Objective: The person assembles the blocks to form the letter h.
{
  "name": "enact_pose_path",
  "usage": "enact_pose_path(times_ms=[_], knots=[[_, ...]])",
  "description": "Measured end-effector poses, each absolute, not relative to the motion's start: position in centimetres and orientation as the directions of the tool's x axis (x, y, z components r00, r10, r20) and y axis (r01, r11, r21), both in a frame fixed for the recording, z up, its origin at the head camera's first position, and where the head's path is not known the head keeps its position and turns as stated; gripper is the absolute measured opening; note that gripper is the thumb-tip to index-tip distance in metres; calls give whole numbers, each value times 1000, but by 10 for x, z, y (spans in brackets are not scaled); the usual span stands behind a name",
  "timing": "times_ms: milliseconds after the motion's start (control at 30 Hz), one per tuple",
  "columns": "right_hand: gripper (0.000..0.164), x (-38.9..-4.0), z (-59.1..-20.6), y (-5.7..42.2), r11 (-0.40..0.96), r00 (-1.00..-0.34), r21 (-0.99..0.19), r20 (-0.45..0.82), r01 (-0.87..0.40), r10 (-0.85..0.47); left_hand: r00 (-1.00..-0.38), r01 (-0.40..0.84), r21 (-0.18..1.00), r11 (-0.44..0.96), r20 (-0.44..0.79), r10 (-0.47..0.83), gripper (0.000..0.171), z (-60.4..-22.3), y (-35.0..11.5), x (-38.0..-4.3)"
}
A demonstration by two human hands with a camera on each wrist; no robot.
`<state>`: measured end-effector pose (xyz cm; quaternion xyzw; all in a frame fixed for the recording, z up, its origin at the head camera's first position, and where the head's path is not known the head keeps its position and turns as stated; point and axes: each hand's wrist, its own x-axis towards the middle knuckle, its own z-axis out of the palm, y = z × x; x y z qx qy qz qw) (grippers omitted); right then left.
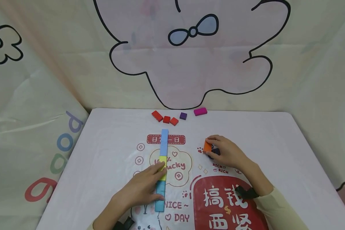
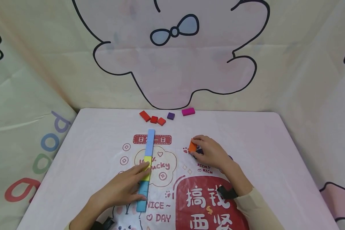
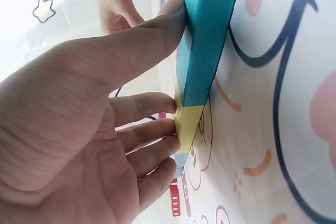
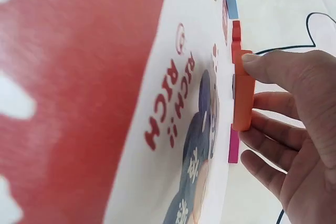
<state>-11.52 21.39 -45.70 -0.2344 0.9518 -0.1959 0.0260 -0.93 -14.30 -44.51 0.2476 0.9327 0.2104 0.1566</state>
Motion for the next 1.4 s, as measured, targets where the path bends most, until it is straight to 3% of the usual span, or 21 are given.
enact_pose_path(times_ms=[300,500,1400], knots=[[58,-96,-458,211,772,-869,-428,72,-469,-489,-829,394,473,788,-188,527,96,-445,-143,-9],[57,-84,-459,208,763,-865,-459,24,-455,-501,-831,388,481,786,-187,524,95,-446,-143,-10],[61,-44,-463,198,756,-844,-405,82,-514,-530,-830,390,484,783,-183,526,95,-447,-143,-10]])
